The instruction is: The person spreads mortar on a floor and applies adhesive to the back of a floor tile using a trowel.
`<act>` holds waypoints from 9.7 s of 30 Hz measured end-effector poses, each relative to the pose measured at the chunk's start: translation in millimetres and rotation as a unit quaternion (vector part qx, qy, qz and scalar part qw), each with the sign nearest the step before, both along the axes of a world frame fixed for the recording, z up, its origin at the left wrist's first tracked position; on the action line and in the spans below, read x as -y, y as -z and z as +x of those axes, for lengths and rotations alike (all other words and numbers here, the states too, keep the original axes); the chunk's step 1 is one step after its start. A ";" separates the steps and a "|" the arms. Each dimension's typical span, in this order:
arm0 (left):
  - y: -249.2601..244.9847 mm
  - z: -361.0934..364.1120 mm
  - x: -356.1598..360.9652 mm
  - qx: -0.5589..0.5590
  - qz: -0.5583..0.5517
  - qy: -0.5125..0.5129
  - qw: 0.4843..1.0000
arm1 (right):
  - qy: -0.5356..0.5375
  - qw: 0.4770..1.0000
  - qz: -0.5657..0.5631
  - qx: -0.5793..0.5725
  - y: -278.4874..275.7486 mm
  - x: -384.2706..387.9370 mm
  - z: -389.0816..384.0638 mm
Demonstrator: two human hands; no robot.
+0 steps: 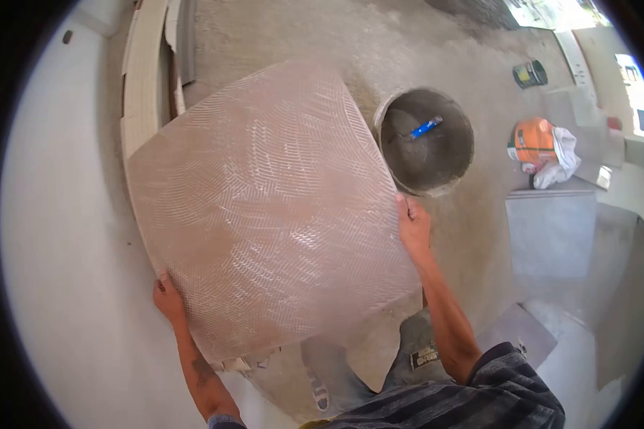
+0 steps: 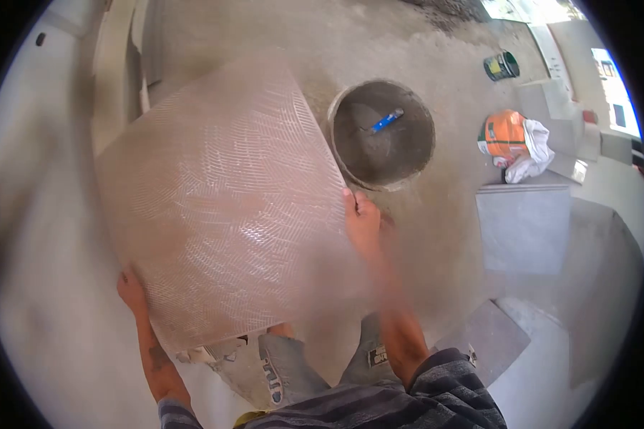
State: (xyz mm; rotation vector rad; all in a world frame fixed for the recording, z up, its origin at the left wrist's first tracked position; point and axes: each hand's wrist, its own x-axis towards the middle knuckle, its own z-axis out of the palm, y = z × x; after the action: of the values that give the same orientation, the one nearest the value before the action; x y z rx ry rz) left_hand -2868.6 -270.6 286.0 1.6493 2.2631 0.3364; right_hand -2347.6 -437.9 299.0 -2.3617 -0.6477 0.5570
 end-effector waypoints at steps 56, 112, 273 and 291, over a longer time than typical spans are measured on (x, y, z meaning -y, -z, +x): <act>55.5 673.2 36.8 -0.225 -0.420 0.408 0.779 | -0.087 0.876 -0.402 -0.253 -110.3 229.8 209.9; -124.0 504.1 51.4 0.363 -0.395 0.192 0.821 | -0.172 0.899 -0.371 -0.161 -134.1 228.7 164.4; -235.7 445.4 114.5 -0.026 -0.119 0.277 0.953 | -0.054 0.912 -0.370 -0.167 -195.2 315.4 142.8; -269.0 601.7 72.7 0.273 -0.208 0.227 0.911 | 0.301 0.946 -0.120 0.023 -94.7 438.5 511.3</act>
State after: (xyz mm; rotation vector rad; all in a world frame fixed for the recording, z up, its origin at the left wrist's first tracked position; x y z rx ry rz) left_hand -2266.9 -343.3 555.0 1.5440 1.3767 0.1533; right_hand -1836.3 -876.4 393.7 -2.6256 0.1501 0.3147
